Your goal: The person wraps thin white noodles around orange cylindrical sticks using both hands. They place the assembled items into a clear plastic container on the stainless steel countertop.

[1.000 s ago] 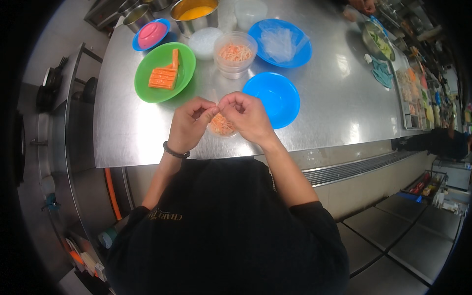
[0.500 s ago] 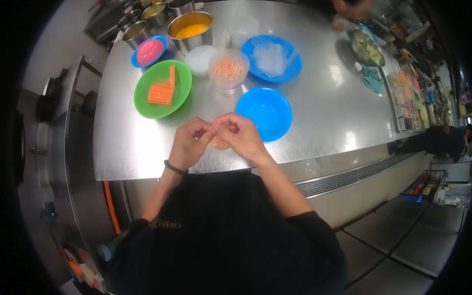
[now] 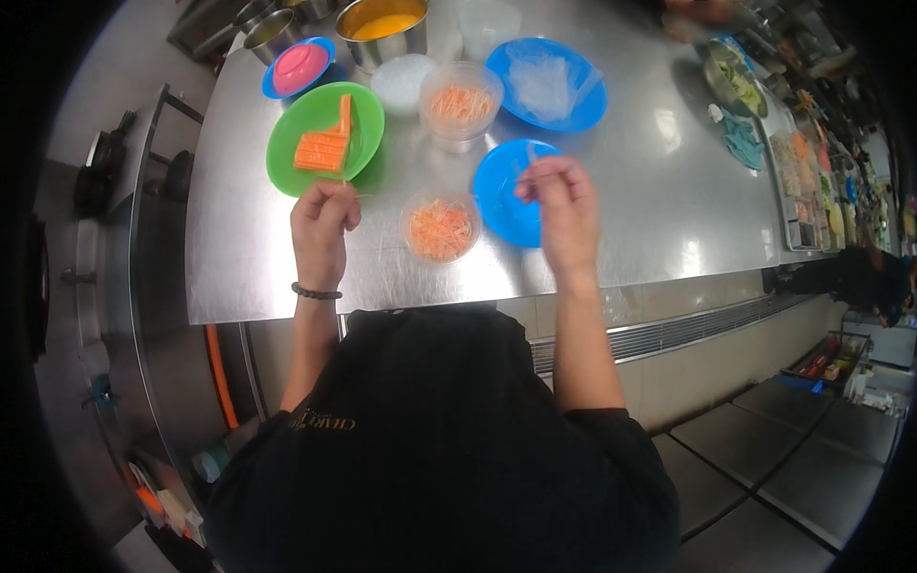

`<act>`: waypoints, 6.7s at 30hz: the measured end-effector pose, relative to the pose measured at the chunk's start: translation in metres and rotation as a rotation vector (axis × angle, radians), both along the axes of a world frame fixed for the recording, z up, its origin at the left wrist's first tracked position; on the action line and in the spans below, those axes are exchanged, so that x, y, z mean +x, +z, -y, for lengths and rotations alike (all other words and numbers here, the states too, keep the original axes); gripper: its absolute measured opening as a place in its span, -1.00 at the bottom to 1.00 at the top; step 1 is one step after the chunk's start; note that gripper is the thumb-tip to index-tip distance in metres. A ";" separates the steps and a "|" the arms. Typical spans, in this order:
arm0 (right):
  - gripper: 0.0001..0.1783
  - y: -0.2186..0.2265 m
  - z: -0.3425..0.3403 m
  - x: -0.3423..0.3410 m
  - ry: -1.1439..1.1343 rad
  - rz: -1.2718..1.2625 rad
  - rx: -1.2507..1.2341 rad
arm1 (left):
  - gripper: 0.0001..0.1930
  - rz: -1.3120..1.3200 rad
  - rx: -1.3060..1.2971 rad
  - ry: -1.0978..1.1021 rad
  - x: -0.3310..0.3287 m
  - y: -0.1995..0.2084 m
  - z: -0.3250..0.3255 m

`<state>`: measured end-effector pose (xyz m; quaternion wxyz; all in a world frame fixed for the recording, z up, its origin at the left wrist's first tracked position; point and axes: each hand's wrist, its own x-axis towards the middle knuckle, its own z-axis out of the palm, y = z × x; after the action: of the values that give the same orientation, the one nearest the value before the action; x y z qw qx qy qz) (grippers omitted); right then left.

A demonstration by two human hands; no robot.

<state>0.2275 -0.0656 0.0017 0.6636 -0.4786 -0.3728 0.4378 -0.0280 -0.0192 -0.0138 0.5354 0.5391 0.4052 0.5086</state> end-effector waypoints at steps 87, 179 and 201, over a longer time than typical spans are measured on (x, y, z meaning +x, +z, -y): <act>-0.71 -0.105 0.109 0.090 -0.481 0.732 -0.653 | -0.86 -1.470 0.834 -0.517 0.174 0.005 -0.340; -0.57 -0.198 0.350 0.272 -1.265 -0.502 -0.470 | -0.69 -0.360 0.357 -0.741 0.095 0.135 -0.195; -0.77 0.007 0.047 -0.035 0.412 0.632 -0.299 | -0.70 -1.172 0.128 -0.279 -0.079 -0.029 -0.205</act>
<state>0.1925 -0.1128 0.0086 0.3377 -0.5960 -0.5789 0.4424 -0.1067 0.1862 -0.0424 0.2510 0.8087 0.5267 0.0753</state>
